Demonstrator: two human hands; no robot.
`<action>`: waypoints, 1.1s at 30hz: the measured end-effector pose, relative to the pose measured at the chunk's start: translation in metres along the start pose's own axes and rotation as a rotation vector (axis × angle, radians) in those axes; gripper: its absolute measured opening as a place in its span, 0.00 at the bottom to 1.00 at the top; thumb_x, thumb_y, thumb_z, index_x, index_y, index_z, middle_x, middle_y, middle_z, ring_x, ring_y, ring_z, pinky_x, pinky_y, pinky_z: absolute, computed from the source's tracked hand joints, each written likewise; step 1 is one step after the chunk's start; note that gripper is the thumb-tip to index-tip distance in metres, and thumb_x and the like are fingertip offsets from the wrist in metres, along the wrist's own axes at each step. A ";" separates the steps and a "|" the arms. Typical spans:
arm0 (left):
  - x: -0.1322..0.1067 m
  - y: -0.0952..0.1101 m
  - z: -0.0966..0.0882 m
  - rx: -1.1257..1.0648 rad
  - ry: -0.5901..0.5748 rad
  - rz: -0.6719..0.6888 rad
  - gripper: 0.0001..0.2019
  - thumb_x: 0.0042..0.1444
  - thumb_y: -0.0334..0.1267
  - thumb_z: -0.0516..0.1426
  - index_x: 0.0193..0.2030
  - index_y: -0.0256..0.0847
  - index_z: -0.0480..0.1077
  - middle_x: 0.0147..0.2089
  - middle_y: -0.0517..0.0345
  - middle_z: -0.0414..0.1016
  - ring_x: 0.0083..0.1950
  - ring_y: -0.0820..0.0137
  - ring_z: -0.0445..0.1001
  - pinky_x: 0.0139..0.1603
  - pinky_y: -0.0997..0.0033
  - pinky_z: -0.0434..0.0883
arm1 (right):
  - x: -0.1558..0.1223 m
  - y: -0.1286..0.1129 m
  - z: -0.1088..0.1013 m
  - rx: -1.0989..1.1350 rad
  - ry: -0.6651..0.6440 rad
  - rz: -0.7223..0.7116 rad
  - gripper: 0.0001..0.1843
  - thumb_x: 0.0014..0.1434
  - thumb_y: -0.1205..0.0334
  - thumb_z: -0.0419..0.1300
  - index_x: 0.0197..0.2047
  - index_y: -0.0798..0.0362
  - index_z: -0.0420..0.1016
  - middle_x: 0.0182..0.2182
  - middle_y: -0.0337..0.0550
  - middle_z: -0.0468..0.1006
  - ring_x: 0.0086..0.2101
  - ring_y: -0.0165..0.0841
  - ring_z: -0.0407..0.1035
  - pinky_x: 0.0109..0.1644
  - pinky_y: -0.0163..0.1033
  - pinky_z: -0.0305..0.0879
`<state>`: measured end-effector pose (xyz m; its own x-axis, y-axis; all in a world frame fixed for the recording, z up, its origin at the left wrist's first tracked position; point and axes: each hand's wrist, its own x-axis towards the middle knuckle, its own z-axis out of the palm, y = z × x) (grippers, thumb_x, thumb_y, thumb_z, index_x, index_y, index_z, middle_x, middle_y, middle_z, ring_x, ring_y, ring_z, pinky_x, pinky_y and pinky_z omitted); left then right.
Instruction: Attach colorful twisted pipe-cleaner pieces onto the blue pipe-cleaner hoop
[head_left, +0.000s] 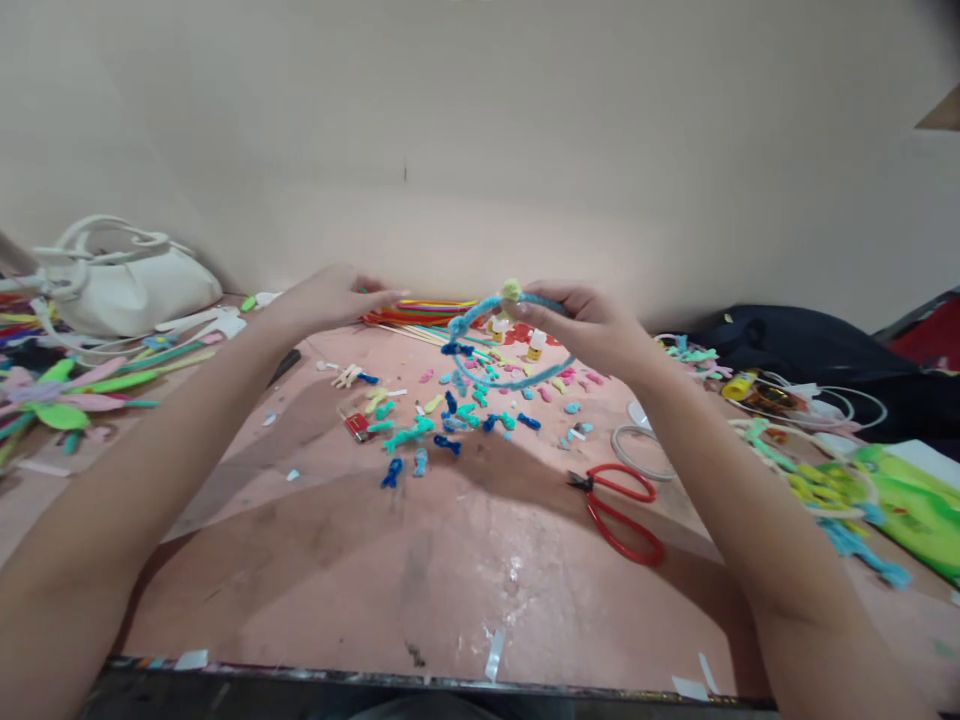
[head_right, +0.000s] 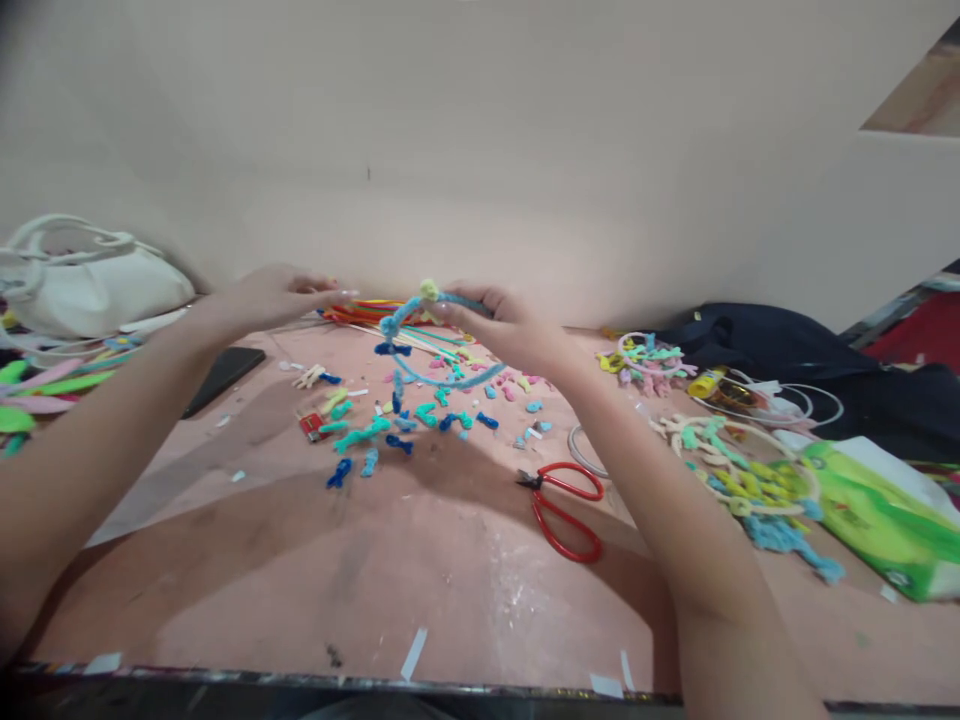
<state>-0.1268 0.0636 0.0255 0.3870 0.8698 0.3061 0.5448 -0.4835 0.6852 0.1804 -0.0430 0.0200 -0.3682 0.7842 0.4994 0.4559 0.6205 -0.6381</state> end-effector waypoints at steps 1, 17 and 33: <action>-0.007 0.010 0.006 -0.008 0.037 0.054 0.19 0.54 0.60 0.70 0.37 0.45 0.86 0.37 0.54 0.87 0.54 0.53 0.81 0.62 0.60 0.74 | 0.000 -0.001 0.004 -0.009 -0.025 -0.020 0.31 0.66 0.31 0.66 0.49 0.52 0.89 0.39 0.43 0.83 0.37 0.32 0.69 0.39 0.36 0.63; -0.048 0.057 0.049 -0.279 0.217 0.529 0.09 0.59 0.53 0.72 0.36 0.53 0.87 0.48 0.59 0.87 0.54 0.60 0.81 0.64 0.55 0.75 | -0.001 -0.003 0.023 0.408 -0.235 0.006 0.27 0.71 0.35 0.62 0.48 0.53 0.83 0.27 0.31 0.59 0.27 0.26 0.53 0.32 0.34 0.55; -0.004 0.009 -0.005 -0.213 0.209 0.226 0.39 0.50 0.61 0.75 0.67 0.50 0.74 0.36 0.68 0.83 0.41 0.70 0.74 0.55 0.61 0.75 | -0.007 -0.030 0.000 0.187 0.117 -0.018 0.22 0.74 0.43 0.62 0.40 0.53 0.85 0.24 0.33 0.57 0.26 0.27 0.51 0.32 0.38 0.52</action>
<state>-0.1275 0.0557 0.0342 0.3081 0.7552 0.5786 0.2869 -0.6536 0.7003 0.1692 -0.0670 0.0361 -0.2732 0.7751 0.5697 0.2880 0.6309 -0.7204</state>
